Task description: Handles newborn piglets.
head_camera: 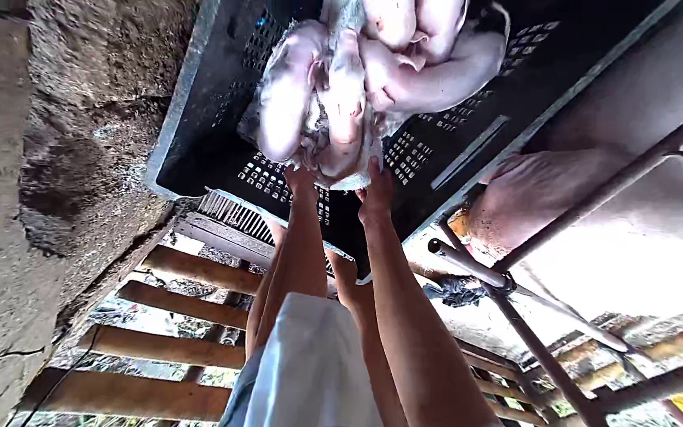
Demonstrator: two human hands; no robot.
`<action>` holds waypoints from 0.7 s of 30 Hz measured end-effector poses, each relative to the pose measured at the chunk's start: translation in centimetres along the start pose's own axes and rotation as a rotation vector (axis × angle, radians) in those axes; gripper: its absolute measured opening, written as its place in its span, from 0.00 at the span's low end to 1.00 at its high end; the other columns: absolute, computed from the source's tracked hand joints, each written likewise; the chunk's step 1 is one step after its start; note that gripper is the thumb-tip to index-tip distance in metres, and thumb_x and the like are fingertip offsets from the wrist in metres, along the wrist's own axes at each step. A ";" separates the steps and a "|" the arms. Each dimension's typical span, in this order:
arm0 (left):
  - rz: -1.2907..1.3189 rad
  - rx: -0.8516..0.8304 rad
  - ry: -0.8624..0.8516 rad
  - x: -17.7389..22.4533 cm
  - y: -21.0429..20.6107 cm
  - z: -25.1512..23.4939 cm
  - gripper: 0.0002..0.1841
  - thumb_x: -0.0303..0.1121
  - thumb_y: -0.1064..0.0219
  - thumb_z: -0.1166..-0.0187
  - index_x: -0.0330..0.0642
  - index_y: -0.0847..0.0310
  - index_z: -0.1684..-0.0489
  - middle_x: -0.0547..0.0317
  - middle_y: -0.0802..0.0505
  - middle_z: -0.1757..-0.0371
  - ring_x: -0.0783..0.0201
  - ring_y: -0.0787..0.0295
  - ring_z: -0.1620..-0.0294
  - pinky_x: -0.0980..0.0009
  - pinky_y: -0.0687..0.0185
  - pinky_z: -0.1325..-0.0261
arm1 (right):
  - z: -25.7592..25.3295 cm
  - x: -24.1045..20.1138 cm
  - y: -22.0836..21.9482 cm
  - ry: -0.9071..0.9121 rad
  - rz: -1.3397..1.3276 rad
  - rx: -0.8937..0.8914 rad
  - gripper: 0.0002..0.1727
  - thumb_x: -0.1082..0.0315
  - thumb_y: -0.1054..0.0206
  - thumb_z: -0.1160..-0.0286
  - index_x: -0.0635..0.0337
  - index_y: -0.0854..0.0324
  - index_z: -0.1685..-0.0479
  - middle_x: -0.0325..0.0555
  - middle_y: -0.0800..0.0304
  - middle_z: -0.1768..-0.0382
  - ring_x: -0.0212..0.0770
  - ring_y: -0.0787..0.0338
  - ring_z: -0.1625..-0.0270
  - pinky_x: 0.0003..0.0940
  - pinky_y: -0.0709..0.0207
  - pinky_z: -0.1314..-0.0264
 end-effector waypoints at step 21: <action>0.288 -0.290 -0.439 4.8 0.0 3.5 0.12 0.28 0.48 0.15 0.36 0.25 0.40 0.58 0.13 0.51 0.68 0.14 0.51 0.66 0.15 0.42 | -5.7 3.3 -6.4 0.392 0.078 -0.110 0.18 0.68 0.31 0.25 0.67 0.23 0.40 0.50 0.13 0.51 0.37 0.13 0.46 0.39 0.18 0.38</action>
Point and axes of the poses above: each hand's wrist, its own z-axis away from the middle knuckle, its own y-axis out of the back of the hand, x = y × z, the point moved 6 cm from there along -z, towards the middle knuckle
